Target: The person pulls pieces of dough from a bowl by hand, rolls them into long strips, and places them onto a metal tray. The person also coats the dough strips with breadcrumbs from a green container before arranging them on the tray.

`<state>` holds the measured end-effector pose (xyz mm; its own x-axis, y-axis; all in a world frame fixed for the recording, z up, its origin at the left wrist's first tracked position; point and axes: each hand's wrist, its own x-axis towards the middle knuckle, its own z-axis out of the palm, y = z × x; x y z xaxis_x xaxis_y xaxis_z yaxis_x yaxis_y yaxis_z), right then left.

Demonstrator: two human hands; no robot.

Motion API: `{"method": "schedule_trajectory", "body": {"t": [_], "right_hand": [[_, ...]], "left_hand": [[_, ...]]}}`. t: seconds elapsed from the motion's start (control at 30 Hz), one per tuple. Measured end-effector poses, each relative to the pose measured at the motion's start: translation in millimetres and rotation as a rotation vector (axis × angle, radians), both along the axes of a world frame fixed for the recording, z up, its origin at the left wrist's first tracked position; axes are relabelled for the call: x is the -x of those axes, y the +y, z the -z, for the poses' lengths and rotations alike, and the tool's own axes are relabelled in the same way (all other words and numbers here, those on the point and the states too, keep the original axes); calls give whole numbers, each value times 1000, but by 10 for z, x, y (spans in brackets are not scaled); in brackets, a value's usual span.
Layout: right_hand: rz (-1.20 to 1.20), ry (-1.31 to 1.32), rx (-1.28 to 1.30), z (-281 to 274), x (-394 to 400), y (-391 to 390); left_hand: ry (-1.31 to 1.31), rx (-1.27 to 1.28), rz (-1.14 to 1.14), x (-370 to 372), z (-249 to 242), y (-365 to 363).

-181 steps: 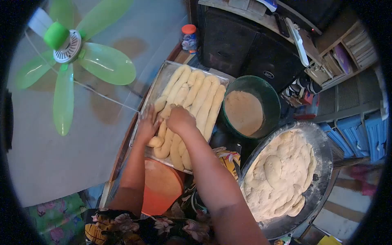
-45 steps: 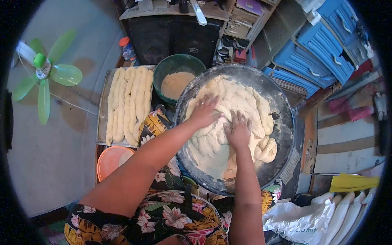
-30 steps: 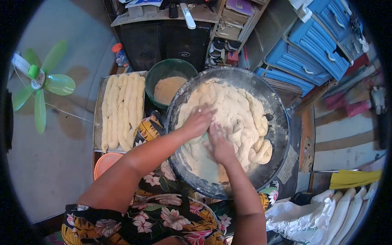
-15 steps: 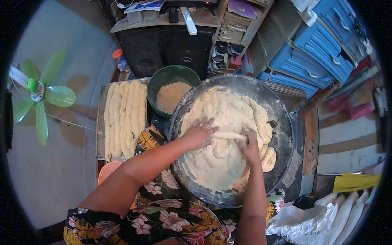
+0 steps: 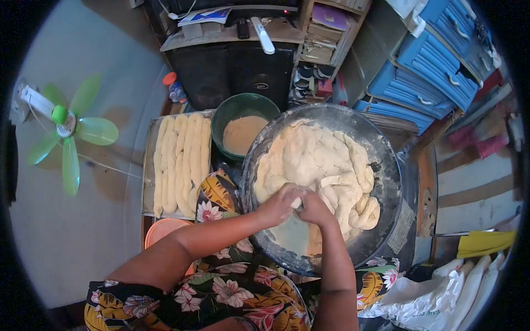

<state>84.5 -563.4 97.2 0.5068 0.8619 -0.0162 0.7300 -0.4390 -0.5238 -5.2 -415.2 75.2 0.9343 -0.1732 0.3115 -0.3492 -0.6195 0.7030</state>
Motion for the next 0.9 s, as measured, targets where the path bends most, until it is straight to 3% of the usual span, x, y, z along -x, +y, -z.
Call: {"method": "schedule_trajectory", "body": {"t": [0.07, 0.1, 0.17, 0.27, 0.3, 0.33, 0.4, 0.43, 0.5, 0.53, 0.63, 0.67, 0.7, 0.77, 0.9], "right_hand": [[86, 340, -30, -159, 50, -58], [98, 431, -26, -471, 109, -101], [107, 644, -277, -670, 58, -383], [376, 568, -615, -1028, 18, -907], [424, 666, -845, -1037, 35, -1046], [514, 608, -972, -1033, 45, -1117], [586, 685, -947, -1006, 44, -1210], [585, 683, -951, -937, 75, -1245], [648, 779, -825, -743, 97, -1271], [649, 779, -827, -666, 106, -1280], [778, 727, -480, -512, 144, -1317], [782, 727, -488, -380, 119, -1352], [782, 550, -407, -172, 95, -1392], [769, 286, -223, -49, 71, -1424], [777, 311, -271, -94, -14, -1349]], "left_hand": [[-35, 236, -233, 95, -135, -16], [-40, 240, -243, 115, -113, 8], [162, -21, -91, 158, -12, 63], [271, -124, -3, 22, 0, 162], [273, -42, -166, -18, -47, 140], [267, -39, -172, -71, -183, 154], [356, 232, -260, -182, -528, 217], [353, 229, -259, -194, -738, 221], [272, 382, -28, -244, -1084, 218], [272, 380, -27, -302, -1087, 204], [390, 195, 156, -402, -821, 55], [291, -109, -35, -346, -520, -65], [182, -412, -224, -286, -261, -180], [178, -421, -236, -98, 102, -352], [182, -485, -240, -426, 148, -237]]}}
